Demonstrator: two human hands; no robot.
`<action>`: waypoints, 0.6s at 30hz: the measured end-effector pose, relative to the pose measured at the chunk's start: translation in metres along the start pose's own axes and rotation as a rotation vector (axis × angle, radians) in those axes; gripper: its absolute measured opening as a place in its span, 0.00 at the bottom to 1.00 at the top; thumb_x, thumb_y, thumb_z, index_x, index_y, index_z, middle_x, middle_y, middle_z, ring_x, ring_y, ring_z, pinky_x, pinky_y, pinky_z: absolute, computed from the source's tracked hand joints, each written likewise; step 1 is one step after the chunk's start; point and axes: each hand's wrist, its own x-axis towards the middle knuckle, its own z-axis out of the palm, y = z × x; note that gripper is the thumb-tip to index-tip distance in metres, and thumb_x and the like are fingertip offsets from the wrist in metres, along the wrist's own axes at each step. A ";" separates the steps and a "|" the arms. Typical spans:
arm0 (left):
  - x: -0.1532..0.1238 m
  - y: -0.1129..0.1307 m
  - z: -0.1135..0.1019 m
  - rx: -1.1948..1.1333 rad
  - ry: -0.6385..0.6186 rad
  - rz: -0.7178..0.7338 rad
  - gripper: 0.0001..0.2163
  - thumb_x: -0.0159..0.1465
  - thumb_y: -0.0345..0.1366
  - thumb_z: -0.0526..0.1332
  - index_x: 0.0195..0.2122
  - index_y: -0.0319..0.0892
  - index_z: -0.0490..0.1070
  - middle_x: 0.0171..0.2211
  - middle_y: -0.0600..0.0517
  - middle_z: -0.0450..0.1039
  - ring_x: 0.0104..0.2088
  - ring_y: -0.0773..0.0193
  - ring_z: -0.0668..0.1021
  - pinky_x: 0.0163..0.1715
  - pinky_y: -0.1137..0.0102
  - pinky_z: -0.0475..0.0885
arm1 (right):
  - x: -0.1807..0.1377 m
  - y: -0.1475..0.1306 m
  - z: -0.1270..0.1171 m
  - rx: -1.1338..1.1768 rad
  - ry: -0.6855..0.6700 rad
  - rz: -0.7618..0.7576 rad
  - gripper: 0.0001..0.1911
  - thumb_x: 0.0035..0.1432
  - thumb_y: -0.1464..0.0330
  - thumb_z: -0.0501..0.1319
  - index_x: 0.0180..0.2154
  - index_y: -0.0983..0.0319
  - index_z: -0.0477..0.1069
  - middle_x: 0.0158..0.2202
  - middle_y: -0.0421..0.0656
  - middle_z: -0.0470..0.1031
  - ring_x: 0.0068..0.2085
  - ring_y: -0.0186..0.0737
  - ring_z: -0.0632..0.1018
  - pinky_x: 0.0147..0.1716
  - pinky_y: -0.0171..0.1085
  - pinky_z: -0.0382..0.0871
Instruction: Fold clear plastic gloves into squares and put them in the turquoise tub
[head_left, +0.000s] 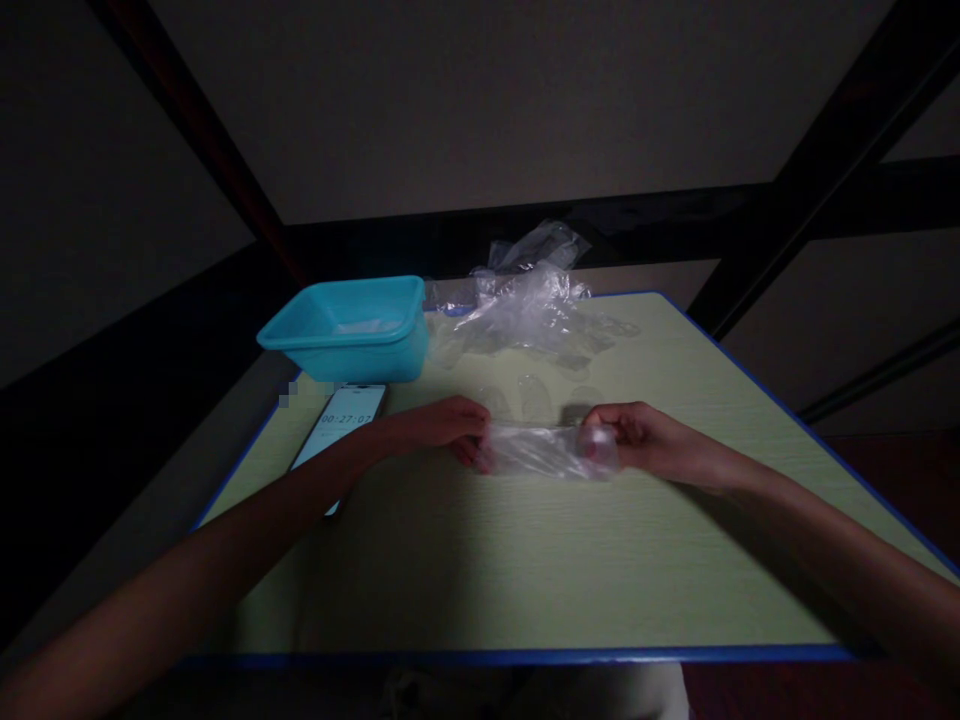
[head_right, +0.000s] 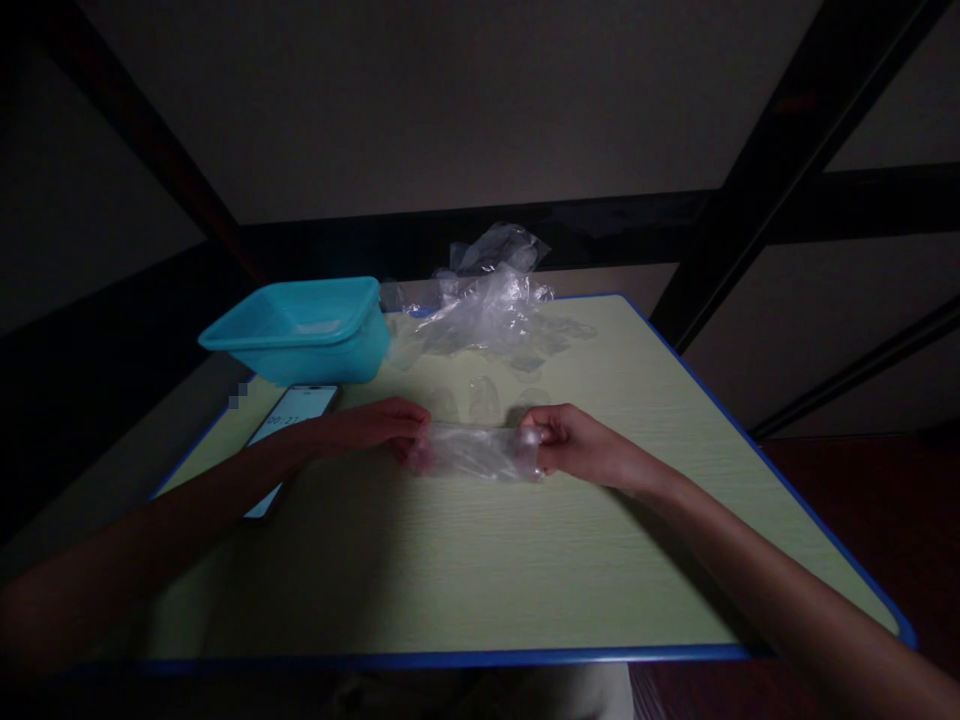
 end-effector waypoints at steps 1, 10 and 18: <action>0.000 -0.001 0.000 -0.005 0.006 -0.003 0.09 0.56 0.36 0.59 0.22 0.38 0.63 0.25 0.52 0.75 0.26 0.66 0.78 0.31 0.72 0.69 | 0.002 -0.001 0.000 -0.008 -0.003 -0.006 0.14 0.46 0.60 0.65 0.24 0.62 0.64 0.20 0.34 0.64 0.22 0.30 0.66 0.22 0.32 0.58; 0.003 0.000 0.001 0.003 0.002 0.005 0.09 0.57 0.35 0.59 0.22 0.38 0.64 0.22 0.53 0.75 0.25 0.68 0.77 0.29 0.74 0.69 | 0.009 -0.013 0.005 0.019 -0.016 0.061 0.11 0.48 0.64 0.63 0.23 0.63 0.63 0.20 0.35 0.64 0.22 0.29 0.65 0.23 0.31 0.56; 0.000 0.001 0.002 -0.010 0.001 -0.001 0.09 0.56 0.35 0.60 0.22 0.38 0.65 0.22 0.53 0.75 0.26 0.67 0.78 0.31 0.73 0.69 | 0.006 -0.013 0.007 0.050 0.001 0.081 0.07 0.49 0.68 0.60 0.29 0.61 0.62 0.22 0.34 0.60 0.21 0.28 0.61 0.19 0.30 0.52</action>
